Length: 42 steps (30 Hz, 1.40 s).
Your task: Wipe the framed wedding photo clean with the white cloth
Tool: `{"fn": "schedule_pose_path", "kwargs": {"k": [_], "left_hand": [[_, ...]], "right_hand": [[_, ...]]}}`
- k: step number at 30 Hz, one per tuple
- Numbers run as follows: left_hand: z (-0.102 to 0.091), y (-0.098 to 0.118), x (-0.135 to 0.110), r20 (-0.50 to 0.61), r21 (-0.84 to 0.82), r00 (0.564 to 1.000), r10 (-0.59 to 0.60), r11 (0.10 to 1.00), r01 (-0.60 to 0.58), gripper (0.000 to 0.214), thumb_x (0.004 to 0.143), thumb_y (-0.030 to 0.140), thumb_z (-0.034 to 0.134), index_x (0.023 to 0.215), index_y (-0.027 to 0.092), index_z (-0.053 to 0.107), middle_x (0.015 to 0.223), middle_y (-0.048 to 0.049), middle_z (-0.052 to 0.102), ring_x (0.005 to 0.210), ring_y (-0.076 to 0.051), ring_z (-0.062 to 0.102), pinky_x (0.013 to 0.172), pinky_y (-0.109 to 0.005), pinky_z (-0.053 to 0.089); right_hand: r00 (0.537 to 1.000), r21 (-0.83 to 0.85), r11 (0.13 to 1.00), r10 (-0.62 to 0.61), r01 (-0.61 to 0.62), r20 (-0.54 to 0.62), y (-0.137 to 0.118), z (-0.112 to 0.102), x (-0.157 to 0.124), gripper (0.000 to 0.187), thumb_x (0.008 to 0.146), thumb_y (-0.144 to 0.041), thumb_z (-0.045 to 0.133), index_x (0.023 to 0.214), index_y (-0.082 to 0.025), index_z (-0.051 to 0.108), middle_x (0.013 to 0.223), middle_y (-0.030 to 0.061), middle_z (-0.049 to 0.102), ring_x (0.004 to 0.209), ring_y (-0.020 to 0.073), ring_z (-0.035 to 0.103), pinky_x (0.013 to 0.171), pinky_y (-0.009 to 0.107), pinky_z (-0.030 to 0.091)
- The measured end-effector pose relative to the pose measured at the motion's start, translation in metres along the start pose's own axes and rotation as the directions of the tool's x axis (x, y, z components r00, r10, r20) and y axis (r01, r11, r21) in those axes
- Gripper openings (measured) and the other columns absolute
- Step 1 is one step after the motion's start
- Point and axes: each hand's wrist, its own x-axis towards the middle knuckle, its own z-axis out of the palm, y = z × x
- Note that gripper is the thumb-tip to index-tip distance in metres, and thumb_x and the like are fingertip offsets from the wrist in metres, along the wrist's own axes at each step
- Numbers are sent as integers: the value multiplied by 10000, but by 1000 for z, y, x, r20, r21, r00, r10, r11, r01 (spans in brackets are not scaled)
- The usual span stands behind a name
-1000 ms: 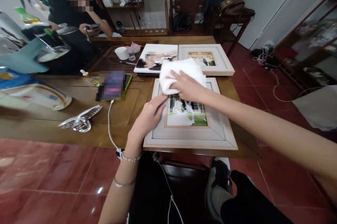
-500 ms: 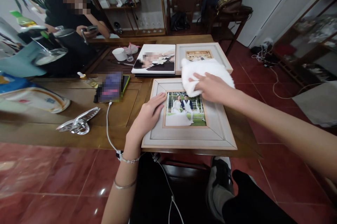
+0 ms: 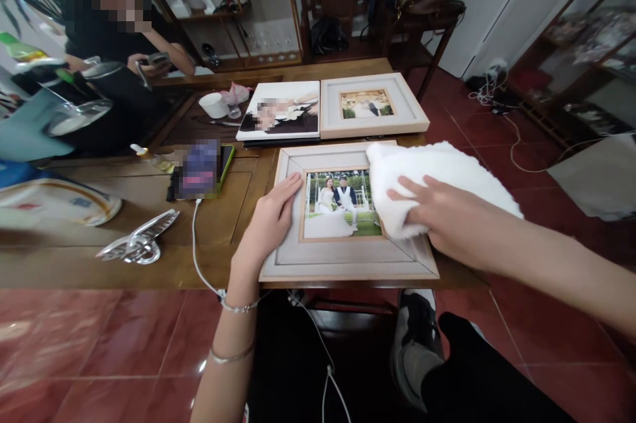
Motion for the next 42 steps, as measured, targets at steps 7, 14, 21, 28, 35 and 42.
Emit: {"fn": "schedule_pose_path", "kwargs": {"k": [7,14,21,28,35,42], "left_hand": [[1,-1,-1,2,-3,1000,16,1000,-16,433,1037,199,427,1380,100,671,1483,-145,613,1439,-256,542,1266,-462,389],[-4,0,-1,45,-41,999,13,999,-11,455,1021,156,419,1408,137,658,1505,-110,596,1454,-250,524,1269,-500,382],[-4,-4,0,50,-30,998,36,999,-35,512,979,92,373,1414,88,643,1498,-127,599,1454,-233,523,1272,-459,377],[-3,-3,-1,14,-9,1000,12,1000,-12,541,917,43,403,1381,108,673,1482,-119,618,1429,-233,555,1266,-447,388],[-1,-2,0,4,-12,1000,2,1000,-2,561,897,19,416,1381,133,676,1480,-110,625,1432,-232,552,1269,-463,385],[-3,-3,0,57,-17,998,23,1000,-22,560,913,37,415,1419,116,644,1518,-125,589,1470,-249,508,1287,-483,350]], "right_hand": [[993,135,989,-52,66,-109,-52,7,-52,181,684,-151,676,805,-194,805,1380,184,675,1350,427,593,1097,645,515],[999,123,991,46,-48,19,-38,-2,-17,447,719,-13,512,993,-194,815,1501,107,598,1471,355,484,1141,578,499],[985,-53,983,175,-174,6,31,-3,66,571,801,-3,461,1314,-80,698,1645,181,413,1563,369,321,1210,594,374],[993,-193,976,111,-104,26,30,-2,73,497,832,-35,493,1277,-20,713,1610,232,450,1500,464,371,1126,593,426],[999,-70,997,-36,34,-24,-37,8,-9,208,672,-206,736,871,-218,795,1431,148,656,1371,428,551,1082,575,501],[987,85,984,-160,158,16,-74,0,-17,375,764,-191,584,1050,-293,804,1467,26,644,1397,292,575,1127,433,546]]}}
